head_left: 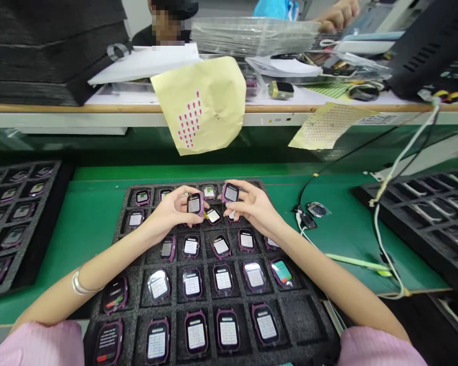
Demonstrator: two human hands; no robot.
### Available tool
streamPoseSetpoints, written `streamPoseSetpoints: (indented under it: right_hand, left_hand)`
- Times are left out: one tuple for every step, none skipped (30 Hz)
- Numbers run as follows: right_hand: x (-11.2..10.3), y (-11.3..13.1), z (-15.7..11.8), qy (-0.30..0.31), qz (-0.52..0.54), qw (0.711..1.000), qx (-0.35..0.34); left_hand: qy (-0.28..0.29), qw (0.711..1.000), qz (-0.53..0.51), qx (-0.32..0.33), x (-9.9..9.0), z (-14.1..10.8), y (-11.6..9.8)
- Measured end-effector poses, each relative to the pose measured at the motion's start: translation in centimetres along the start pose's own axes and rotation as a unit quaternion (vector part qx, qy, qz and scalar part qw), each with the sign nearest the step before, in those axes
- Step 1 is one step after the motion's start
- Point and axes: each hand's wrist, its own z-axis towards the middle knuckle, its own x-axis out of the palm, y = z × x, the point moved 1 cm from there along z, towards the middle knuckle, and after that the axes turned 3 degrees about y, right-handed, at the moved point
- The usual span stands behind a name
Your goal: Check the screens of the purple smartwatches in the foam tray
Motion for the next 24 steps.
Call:
streamPoseSetpoints:
  right_hand:
    - [0.5,-0.1,0.0,-0.001,0.007,1.0,0.0]
    - [0.9,-0.1,0.0,0.001,0.012,1.0,-0.001]
    - [1.3,-0.1,0.0,0.006,0.016,1.0,-0.002]
    - [1.7,-0.1,0.0,0.013,0.019,1.0,-0.005]
    - [1.9,0.0,0.0,0.024,0.023,0.999,-0.008]
    - [2.2,0.0,0.0,0.035,0.027,0.999,-0.013]
    - [2.3,0.1,-0.1,0.043,0.029,0.998,-0.02]
    - [2.5,0.2,-0.1,0.048,0.028,0.998,-0.028]
    - [2.6,0.3,-0.2,0.048,0.023,0.998,-0.039]
    - [2.7,0.4,-0.2,0.043,0.014,0.998,-0.05]
    - [2.7,0.4,-0.3,0.034,0.002,0.998,-0.06]
    - [2.8,0.4,-0.4,0.022,-0.012,0.997,-0.068]
    - [2.9,0.4,-0.5,0.008,-0.027,0.997,-0.075]
    - [2.9,0.3,-0.6,-0.008,-0.042,0.996,-0.08]
    - [3.0,0.3,-0.7,-0.022,-0.055,0.995,-0.082]
    - [3.0,0.2,-0.7,-0.035,-0.067,0.994,-0.084]
    - [3.1,0.2,-0.8,-0.045,-0.077,0.993,-0.084]
    - [3.1,0.2,-0.9,-0.051,-0.083,0.992,-0.082]
    - [3.1,0.2,-1.0,-0.052,-0.084,0.992,-0.08]
    - [3.2,0.3,-1.1,-0.049,-0.08,0.993,-0.078]
    - [3.2,0.4,-1.2,-0.042,-0.072,0.994,-0.076]
    - [3.2,0.4,-1.3,-0.034,-0.061,0.995,-0.076]
    - [3.2,0.5,-1.4,-0.025,-0.051,0.995,-0.078]
    - [3.3,0.6,-1.6,-0.017,-0.044,0.996,-0.08]
  left_hand:
    - [-0.001,1.0,-0.021,-0.006,-0.1,-0.2,0.1]
    - [-0.002,0.999,-0.045,-0.015,-0.3,-0.4,0.2]
    - [-0.003,0.997,-0.07,-0.023,-0.4,-0.5,0.3]
    - [-0.006,0.995,-0.094,-0.031,-0.6,-0.6,0.4]
    - [-0.009,0.992,-0.116,-0.039,-0.7,-0.8,0.5]
    - [-0.01,0.99,-0.137,-0.044,-0.8,-0.9,0.5]
    - [-0.01,0.986,-0.158,-0.048,-0.9,-1.0,0.5]
    - [-0.007,0.982,-0.179,-0.052,-0.9,-1.2,0.4]
    - [0.0,0.978,-0.201,-0.058,-0.9,-1.4,0.3]
    - [0.009,0.972,-0.224,-0.064,-0.8,-1.5,0.1]
    - [0.02,0.966,-0.247,-0.07,-0.8,-1.7,0.0]
    - [0.031,0.96,-0.268,-0.076,-0.8,-1.8,-0.1]
    - [0.043,0.954,-0.284,-0.08,-0.8,-2.0,-0.2]
    - [0.053,0.95,-0.296,-0.08,-0.8,-2.0,-0.3]
    - [0.064,0.948,-0.302,-0.078,-0.8,-2.1,-0.4]
    - [0.074,0.947,-0.303,-0.076,-0.8,-2.1,-0.3]
    - [0.082,0.947,-0.302,-0.075,-0.7,-2.1,-0.3]
    - [0.087,0.947,-0.299,-0.076,-0.7,-2.1,-0.2]
    - [0.09,0.948,-0.296,-0.079,-0.6,-2.1,0.0]
    - [0.088,0.949,-0.292,-0.084,-0.5,-2.1,0.2]
    - [0.084,0.95,-0.288,-0.092,-0.4,-2.1,0.5]
    - [0.08,0.951,-0.282,-0.102,-0.3,-2.0,0.7]
    - [0.079,0.951,-0.276,-0.114,-0.1,-2.0,1.0]
    - [0.083,0.95,-0.273,-0.125,0.0,-2.0,1.2]
